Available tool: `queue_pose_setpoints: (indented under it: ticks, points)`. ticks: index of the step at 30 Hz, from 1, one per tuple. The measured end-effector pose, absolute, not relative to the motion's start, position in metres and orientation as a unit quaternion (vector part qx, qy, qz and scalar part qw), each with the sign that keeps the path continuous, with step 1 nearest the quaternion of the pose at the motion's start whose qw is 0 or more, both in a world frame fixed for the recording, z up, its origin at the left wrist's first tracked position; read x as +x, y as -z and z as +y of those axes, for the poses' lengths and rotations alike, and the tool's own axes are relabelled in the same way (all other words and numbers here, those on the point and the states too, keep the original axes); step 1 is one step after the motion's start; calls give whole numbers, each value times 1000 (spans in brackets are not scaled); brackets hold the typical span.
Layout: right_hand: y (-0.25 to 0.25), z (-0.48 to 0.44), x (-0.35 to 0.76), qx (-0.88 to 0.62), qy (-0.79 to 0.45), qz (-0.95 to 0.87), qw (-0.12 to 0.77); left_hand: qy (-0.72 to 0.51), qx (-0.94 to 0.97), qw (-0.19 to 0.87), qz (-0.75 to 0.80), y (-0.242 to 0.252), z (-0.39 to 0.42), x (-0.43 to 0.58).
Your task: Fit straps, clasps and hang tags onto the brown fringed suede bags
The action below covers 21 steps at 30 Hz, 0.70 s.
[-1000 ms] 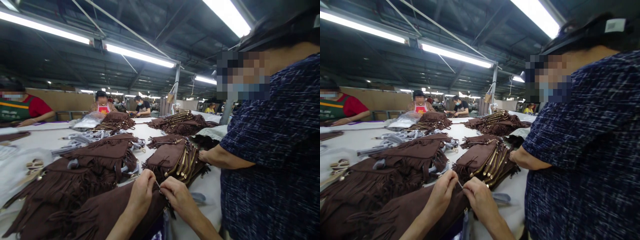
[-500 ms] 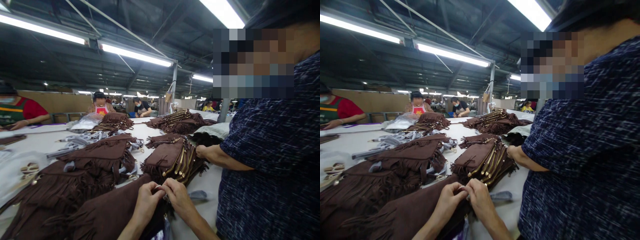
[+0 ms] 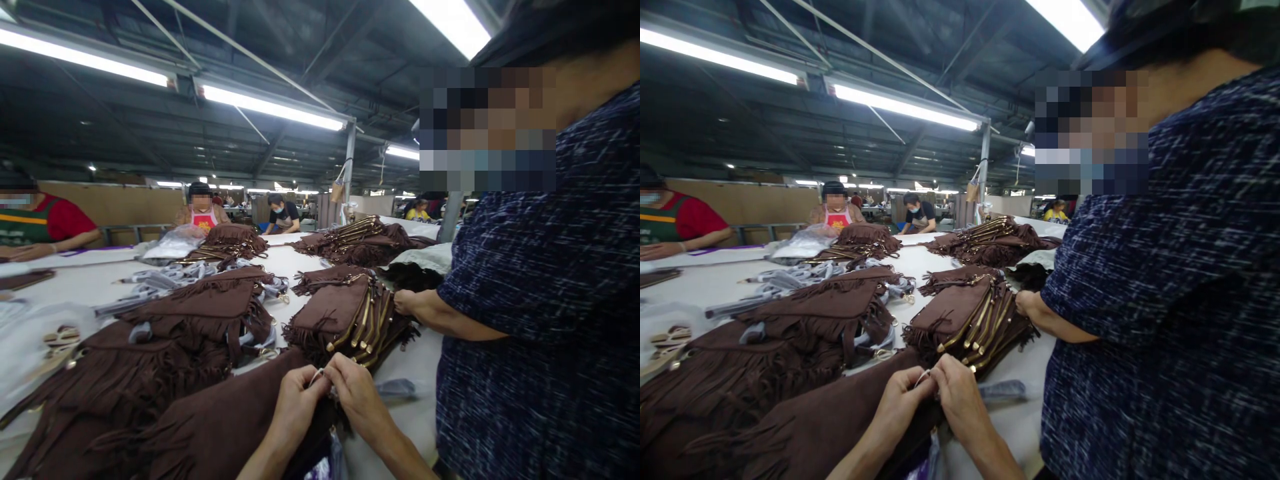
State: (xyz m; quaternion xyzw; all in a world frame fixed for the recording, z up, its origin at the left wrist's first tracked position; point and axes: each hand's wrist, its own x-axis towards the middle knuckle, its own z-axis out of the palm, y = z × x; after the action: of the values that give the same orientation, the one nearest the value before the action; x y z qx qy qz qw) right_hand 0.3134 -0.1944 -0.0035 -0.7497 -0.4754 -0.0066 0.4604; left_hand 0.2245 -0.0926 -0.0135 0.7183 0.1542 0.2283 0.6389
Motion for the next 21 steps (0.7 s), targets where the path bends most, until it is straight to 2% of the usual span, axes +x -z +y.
queue_pose_setpoints:
  ticks: [5, 12, 18, 21]
  points:
    - [-3, -201, 317, -760, -39, -480, 438, -246, 676, 673, 173, 9, -96, 222]
    - [-14, -195, 325, -765, -166, -468, 409, -239, 647, 697, 195, 11, -89, 224]
    - [-28, -198, 337, -709, -297, -498, 401, -202, 578, 770, 178, 7, -89, 221]
    - [-31, -213, 340, -684, -323, -520, 398, -181, 539, 804, 173, 4, -89, 218]
